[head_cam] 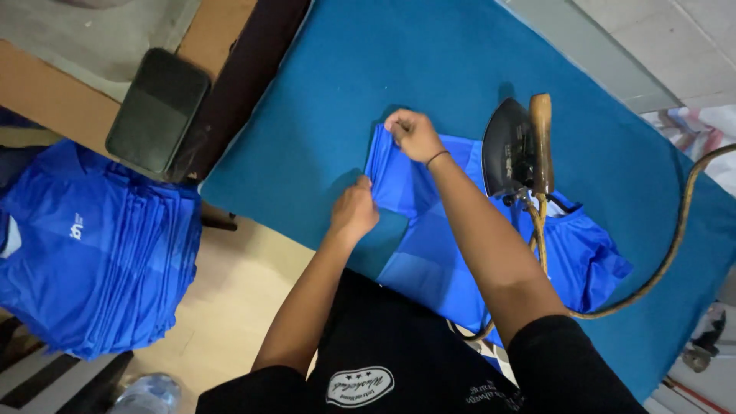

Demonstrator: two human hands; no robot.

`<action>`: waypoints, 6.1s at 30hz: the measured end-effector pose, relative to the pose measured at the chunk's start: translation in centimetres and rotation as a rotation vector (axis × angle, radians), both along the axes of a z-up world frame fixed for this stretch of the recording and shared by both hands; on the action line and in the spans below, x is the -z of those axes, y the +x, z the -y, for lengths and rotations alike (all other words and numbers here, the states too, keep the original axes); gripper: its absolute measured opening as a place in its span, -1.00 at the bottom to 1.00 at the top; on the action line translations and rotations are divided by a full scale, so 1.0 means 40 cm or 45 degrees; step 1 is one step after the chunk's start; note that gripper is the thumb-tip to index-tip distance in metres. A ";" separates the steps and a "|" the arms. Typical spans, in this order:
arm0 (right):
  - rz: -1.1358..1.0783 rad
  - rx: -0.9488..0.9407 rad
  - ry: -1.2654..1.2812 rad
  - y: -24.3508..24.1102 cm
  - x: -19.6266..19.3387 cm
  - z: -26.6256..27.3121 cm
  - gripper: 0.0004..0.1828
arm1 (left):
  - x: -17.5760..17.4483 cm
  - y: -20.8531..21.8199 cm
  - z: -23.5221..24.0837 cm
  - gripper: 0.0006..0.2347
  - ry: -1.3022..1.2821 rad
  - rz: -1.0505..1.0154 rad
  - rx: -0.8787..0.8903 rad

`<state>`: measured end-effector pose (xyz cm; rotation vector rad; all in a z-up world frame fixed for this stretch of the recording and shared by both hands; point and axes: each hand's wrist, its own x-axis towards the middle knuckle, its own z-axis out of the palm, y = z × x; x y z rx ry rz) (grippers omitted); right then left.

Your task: Ironing and folding a blue t-shirt on a professional ironing table.

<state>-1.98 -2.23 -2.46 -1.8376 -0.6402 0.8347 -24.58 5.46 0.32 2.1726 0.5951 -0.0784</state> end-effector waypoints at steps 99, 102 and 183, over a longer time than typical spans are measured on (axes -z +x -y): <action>0.803 -0.081 -0.871 -0.283 -0.328 0.328 -0.42 | 0.027 0.157 -0.064 -0.47 0.555 0.322 0.285; 1.040 0.066 -0.692 -0.136 -0.301 0.350 -0.50 | -0.023 0.104 -0.064 -0.47 0.507 0.458 0.271; 1.048 -0.617 -0.620 -0.442 -0.378 0.092 -0.43 | 0.067 -0.345 0.326 -0.77 0.310 0.386 0.173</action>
